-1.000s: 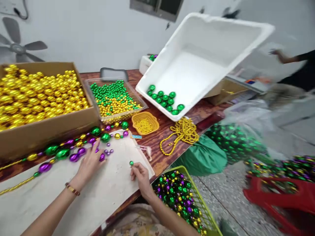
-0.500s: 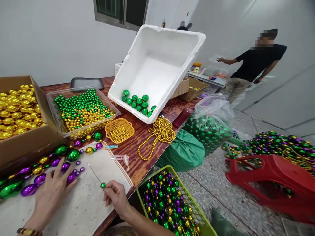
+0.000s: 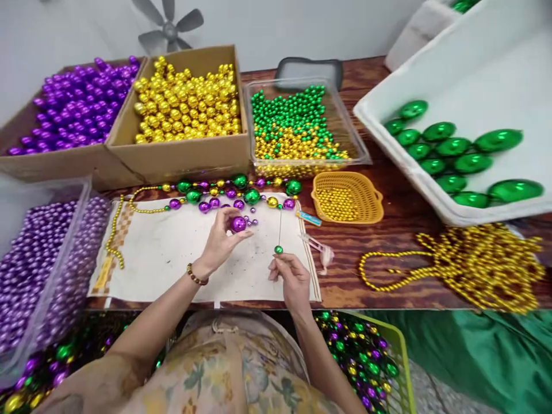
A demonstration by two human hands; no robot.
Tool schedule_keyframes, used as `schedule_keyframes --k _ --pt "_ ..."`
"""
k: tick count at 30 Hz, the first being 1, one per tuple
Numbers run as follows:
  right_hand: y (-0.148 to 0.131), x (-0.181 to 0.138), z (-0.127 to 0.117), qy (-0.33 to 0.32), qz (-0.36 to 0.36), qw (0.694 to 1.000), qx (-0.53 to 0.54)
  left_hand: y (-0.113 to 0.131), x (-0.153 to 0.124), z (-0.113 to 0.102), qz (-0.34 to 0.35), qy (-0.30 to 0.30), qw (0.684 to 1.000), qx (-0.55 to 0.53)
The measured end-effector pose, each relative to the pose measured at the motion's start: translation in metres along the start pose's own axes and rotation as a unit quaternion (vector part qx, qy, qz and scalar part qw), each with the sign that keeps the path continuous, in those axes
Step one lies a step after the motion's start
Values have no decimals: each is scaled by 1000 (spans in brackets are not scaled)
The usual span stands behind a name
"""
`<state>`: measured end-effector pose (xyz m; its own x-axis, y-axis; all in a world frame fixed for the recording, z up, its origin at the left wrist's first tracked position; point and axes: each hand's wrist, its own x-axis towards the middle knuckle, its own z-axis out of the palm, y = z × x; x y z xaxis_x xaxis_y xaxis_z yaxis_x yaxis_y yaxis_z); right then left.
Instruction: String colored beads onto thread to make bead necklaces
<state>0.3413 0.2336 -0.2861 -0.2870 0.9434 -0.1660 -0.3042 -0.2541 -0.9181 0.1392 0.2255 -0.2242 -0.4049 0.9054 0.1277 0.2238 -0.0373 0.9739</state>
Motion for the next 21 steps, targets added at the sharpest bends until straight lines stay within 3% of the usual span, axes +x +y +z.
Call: schedule_keyframes --k 6,12,21 --pt "-7 -4 10 -35 -16 998 -57 1 -12 -11 -41 -13 988 -152" --pt "-5 -20 19 -80 -17 992 -92 -9 -20 -14 -39 41 979 -194" --pt "7 -40 22 -134 -44 980 -141 -1 -24 -16 4 94 978 -186"
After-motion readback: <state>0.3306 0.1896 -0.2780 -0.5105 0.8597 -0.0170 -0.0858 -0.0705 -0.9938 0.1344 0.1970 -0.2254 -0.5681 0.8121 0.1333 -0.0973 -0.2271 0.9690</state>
